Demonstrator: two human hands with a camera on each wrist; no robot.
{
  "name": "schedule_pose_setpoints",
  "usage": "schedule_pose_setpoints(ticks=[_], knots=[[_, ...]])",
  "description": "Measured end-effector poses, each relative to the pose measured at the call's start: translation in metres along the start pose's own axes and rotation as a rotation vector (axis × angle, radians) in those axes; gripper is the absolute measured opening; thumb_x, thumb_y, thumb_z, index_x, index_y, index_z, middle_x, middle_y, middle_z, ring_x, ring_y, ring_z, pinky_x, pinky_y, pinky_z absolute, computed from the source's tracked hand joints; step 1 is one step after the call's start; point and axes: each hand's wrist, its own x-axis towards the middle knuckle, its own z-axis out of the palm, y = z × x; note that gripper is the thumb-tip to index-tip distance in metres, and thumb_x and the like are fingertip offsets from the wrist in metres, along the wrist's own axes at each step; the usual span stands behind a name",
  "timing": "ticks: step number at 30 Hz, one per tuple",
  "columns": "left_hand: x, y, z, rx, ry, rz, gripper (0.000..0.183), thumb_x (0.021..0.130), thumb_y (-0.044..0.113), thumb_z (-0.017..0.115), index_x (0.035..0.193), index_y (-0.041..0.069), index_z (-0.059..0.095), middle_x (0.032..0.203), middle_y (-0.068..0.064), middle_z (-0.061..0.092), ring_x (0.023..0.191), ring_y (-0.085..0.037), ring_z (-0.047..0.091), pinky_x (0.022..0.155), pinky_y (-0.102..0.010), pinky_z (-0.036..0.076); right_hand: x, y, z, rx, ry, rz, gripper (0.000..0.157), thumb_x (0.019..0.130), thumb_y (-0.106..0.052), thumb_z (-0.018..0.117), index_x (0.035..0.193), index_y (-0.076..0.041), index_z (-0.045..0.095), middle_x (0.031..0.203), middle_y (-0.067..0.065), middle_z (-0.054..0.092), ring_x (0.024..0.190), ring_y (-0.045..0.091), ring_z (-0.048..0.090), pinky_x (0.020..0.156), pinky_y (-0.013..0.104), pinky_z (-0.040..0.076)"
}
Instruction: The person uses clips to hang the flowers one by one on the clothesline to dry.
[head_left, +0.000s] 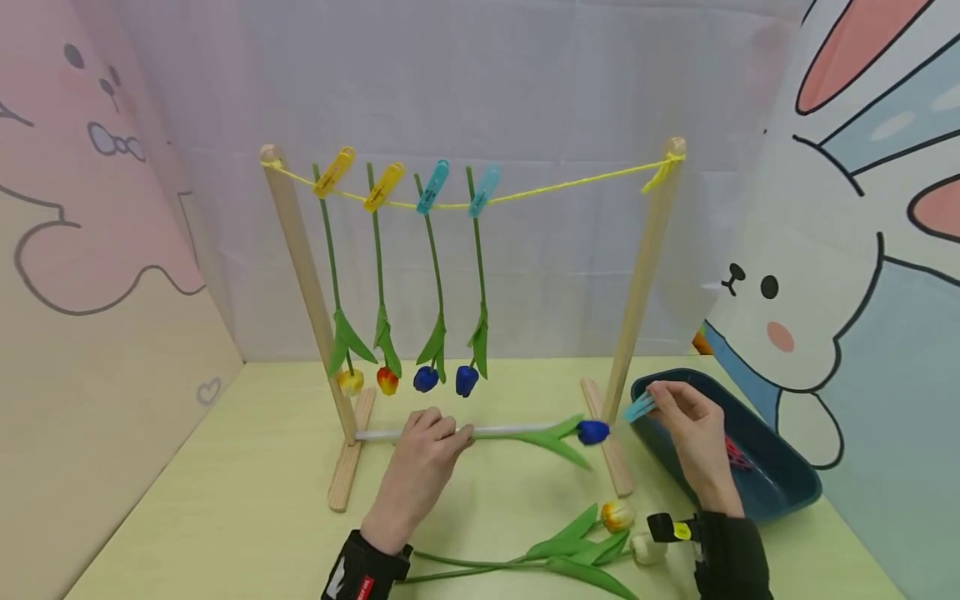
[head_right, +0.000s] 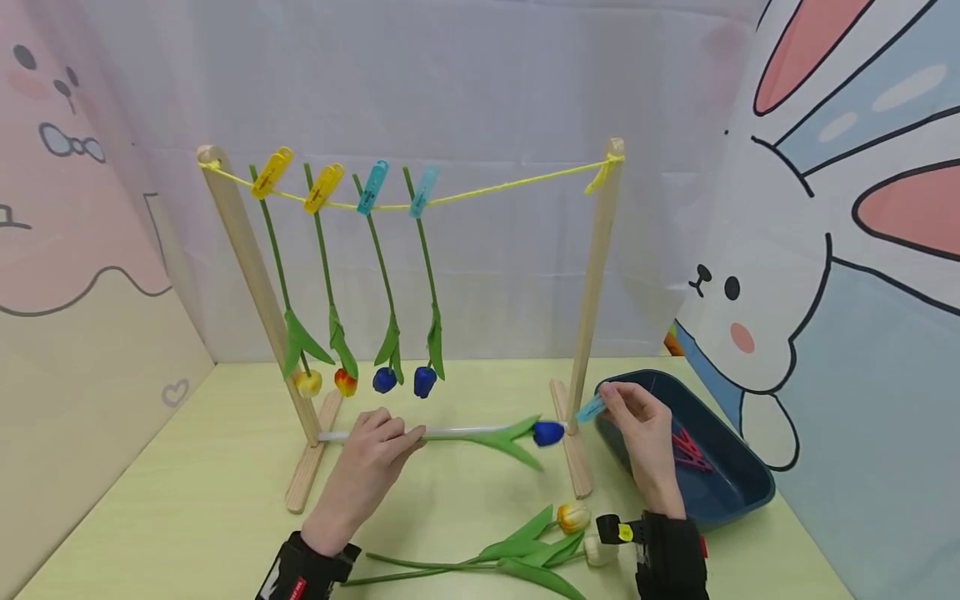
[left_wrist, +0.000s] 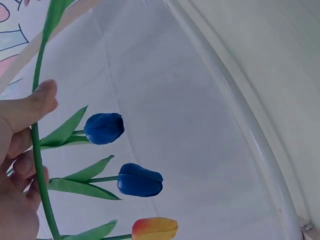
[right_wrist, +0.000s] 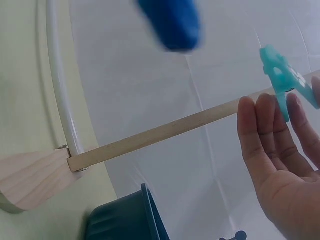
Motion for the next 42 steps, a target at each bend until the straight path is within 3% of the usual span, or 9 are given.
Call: schedule_pose_setpoints(ticks=[3,7,10,15,20,31,37,39,42], knots=[[0.001,-0.006,-0.004,0.104,0.108,0.003,0.024,0.073,0.019,0.090,0.095,0.019,0.082,0.059,0.007,0.053,0.069,-0.015,0.042,0.080,-0.034,0.044,0.001,-0.002,0.000,-0.001,0.002,0.002,0.014,0.102,-0.006,0.057,0.103,-0.005,0.071,0.094,-0.004,0.071,0.083,0.006,0.069,0.082,0.017,0.057],[0.001,-0.011,-0.009,0.154,0.201,-0.092,0.029,0.074,0.018,0.088,0.102,0.018,0.082,0.057,0.004,0.062,0.067,-0.018,0.046,0.079,-0.039,0.041,0.002,-0.003,0.000,0.008,0.010,0.004,0.015,0.102,-0.007,0.057,0.101,-0.011,0.072,0.095,-0.005,0.071,0.083,0.006,0.068,0.081,0.017,0.057],[0.002,-0.011,-0.011,0.059,0.261,-0.186,0.034,0.073,0.009,0.088,0.106,0.011,0.081,0.061,0.000,0.069,0.064,-0.018,0.048,0.069,-0.032,0.039,0.002,-0.004,0.000,0.021,0.009,0.000,0.015,0.102,-0.007,0.057,0.101,-0.009,0.072,0.095,-0.005,0.071,0.083,0.006,0.069,0.081,0.017,0.057],[0.007,-0.007,-0.016,-0.257,0.333,-0.315,0.038,0.081,-0.009,0.076,0.118,-0.002,0.073,0.087,-0.009,0.079,0.061,-0.013,0.055,0.054,-0.017,0.037,0.001,-0.003,0.001,0.041,0.004,-0.008,0.014,0.102,-0.005,0.057,0.104,-0.002,0.070,0.094,-0.004,0.072,0.083,0.007,0.070,0.082,0.018,0.058],[0.012,-0.002,-0.022,-0.456,0.356,-0.369,0.042,0.090,-0.011,0.057,0.132,-0.005,0.062,0.114,-0.014,0.076,0.069,-0.012,0.062,0.065,-0.012,0.045,0.001,-0.004,0.003,0.029,0.031,-0.015,0.013,0.101,-0.005,0.057,0.108,-0.009,0.068,0.091,-0.006,0.072,0.083,0.006,0.069,0.082,0.017,0.057],[0.043,0.001,-0.027,-0.652,0.421,-0.313,0.040,0.094,-0.011,0.059,0.134,-0.009,0.059,0.116,-0.022,0.073,0.076,-0.026,0.074,0.080,-0.013,0.056,0.008,-0.016,0.005,-0.019,0.018,-0.082,0.021,0.101,-0.004,0.057,0.119,-0.009,0.068,0.094,-0.008,0.073,0.084,0.005,0.067,0.084,0.015,0.055],[0.061,0.008,-0.023,-0.814,0.378,-0.298,0.020,0.100,-0.003,0.056,0.119,-0.008,0.051,0.118,-0.024,0.072,0.080,-0.027,0.073,0.075,-0.022,0.059,0.020,-0.027,0.008,0.003,-0.054,-0.131,0.023,0.101,-0.001,0.057,0.119,-0.006,0.069,0.094,-0.007,0.073,0.084,0.005,0.068,0.084,0.017,0.056],[0.066,0.010,-0.022,-0.865,0.347,-0.334,0.019,0.102,0.003,0.056,0.114,-0.006,0.045,0.122,-0.023,0.071,0.082,-0.026,0.074,0.067,-0.021,0.056,0.024,-0.031,0.009,-0.026,-0.064,-0.147,0.024,0.100,-0.001,0.058,0.121,-0.003,0.069,0.096,-0.008,0.073,0.087,0.004,0.068,0.085,0.016,0.055],[0.073,0.011,-0.020,-0.928,0.299,-0.404,0.025,0.102,0.009,0.057,0.113,-0.005,0.039,0.121,-0.020,0.072,0.084,-0.028,0.074,0.069,-0.028,0.058,0.030,-0.038,0.013,-0.079,-0.055,-0.163,0.025,0.100,-0.003,0.060,0.123,0.000,0.068,0.098,-0.010,0.074,0.092,0.002,0.068,0.086,0.015,0.055]])
